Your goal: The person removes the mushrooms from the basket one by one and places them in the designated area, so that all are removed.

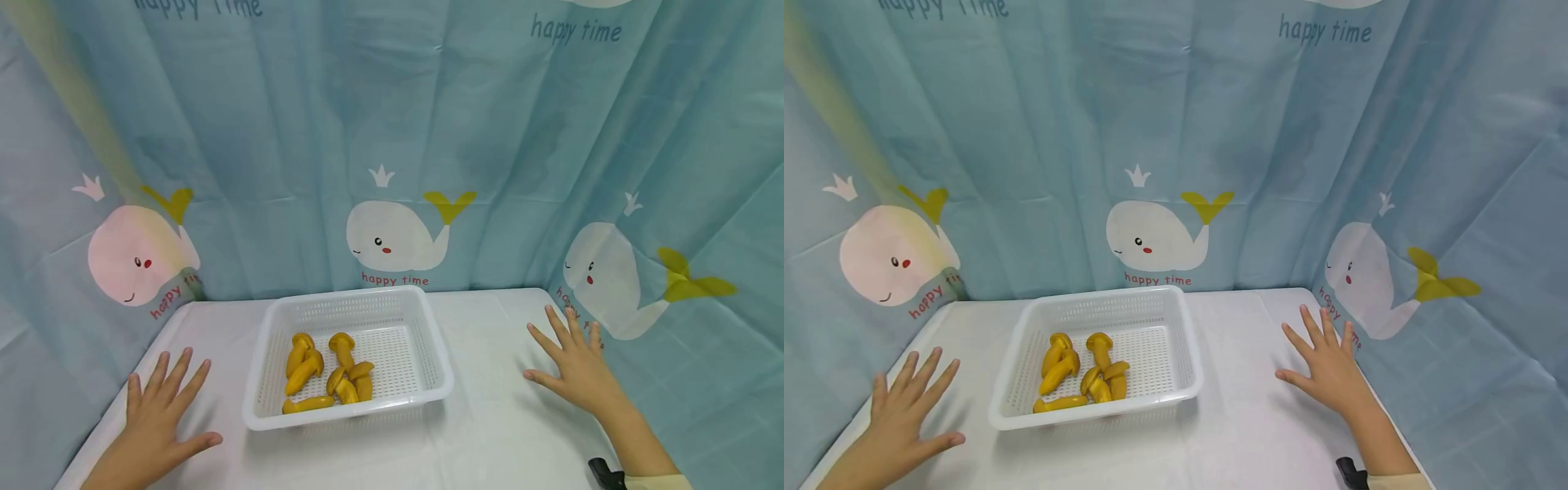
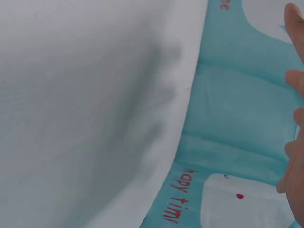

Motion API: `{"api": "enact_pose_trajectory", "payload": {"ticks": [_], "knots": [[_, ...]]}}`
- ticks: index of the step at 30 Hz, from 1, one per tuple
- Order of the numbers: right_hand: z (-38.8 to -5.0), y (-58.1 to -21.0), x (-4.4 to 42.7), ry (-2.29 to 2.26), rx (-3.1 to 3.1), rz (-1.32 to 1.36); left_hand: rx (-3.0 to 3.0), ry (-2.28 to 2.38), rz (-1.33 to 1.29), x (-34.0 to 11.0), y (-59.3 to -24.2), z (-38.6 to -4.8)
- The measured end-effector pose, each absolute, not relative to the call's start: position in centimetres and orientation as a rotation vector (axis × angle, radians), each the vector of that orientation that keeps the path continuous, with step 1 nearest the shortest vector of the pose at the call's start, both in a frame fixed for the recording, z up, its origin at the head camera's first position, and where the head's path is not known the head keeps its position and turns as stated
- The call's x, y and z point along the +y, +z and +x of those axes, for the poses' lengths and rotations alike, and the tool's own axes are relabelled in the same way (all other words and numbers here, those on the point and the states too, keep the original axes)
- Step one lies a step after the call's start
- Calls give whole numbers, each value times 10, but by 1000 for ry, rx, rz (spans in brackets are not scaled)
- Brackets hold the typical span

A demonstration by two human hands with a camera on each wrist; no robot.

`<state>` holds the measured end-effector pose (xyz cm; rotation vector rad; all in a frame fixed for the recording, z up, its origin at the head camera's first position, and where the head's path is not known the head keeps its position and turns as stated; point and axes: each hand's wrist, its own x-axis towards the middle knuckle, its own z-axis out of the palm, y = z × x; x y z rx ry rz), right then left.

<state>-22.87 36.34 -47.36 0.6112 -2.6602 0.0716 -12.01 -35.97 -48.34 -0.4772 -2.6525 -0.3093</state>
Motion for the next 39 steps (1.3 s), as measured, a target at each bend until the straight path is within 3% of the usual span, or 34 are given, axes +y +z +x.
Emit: {"api": "enact_pose_trajectory", "payload": {"ticks": [14, 30, 39], "knots": [[-234, -462, 346, 167, -2660, 617, -2586, -859, -486, -330, -485, -128], [-239, -451, 332, 231, -2631, 648, -2714, -1142, -162, -302, -484, -133], [-246, -442, 319, 261, -2619, 701, -2423, -1436, -297, -298, -494, -136]]}}
